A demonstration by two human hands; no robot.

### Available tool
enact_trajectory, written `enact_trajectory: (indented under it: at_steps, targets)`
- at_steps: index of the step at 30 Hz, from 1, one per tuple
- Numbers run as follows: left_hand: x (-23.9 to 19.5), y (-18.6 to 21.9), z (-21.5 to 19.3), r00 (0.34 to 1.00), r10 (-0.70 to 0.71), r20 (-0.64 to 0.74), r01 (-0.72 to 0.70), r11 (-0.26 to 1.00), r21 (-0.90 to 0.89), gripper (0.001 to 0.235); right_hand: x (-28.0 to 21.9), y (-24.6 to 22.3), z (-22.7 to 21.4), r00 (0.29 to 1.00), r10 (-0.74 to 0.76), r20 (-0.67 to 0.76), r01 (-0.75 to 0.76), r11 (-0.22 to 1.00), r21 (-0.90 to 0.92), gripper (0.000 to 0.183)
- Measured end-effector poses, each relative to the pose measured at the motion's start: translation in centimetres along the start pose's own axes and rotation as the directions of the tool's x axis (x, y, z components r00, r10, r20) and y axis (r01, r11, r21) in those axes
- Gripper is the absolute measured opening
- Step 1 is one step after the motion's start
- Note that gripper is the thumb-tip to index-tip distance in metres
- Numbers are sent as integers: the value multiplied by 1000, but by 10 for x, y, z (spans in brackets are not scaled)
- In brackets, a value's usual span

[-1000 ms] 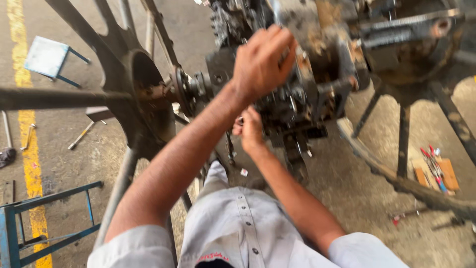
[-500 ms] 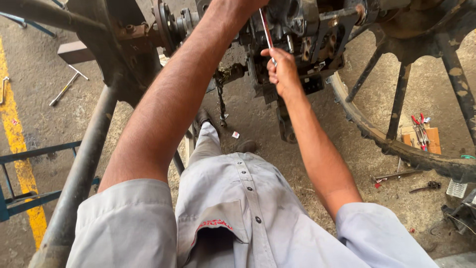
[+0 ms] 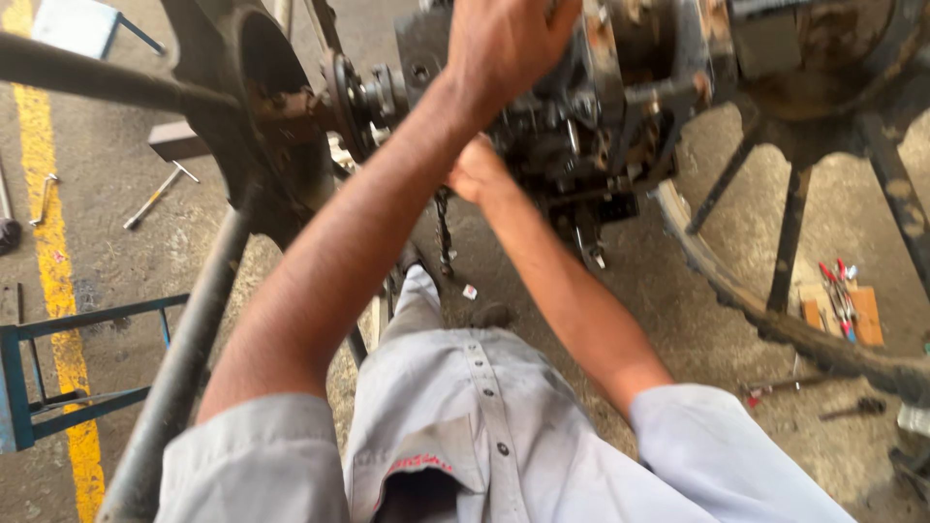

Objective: The person uses a wrench to tighten and loosen various bolts on a piece of farm machinery while using a cloth to wipe down different parts.

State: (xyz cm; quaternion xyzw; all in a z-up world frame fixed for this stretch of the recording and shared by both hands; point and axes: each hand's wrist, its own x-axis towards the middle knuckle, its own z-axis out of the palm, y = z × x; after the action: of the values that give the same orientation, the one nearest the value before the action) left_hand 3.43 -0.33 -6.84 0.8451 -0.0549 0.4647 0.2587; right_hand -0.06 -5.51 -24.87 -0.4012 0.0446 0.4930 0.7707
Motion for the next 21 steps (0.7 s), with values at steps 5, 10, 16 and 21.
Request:
enact_trajectory:
  at_steps: [5,10,16,21]
  targets:
    - [24,37,-48,996,86,-32,-86,996,-13,15,109,1,38,995,28,100,-46,982,184,29]
    - [38,38,-56,997,62,50,-59,996,-61,15,195,-28,57,995,-63,74,27,908,418,19]
    - [32,35,-52,996,62,58,-58,996,-68,15,198,-24,78,982,-186,-35,176,832,526,17]
    - [27,25,-40,993,112,49,-110,993,-41,15,137,-9,85,981,-193,20,170,906,388,15]
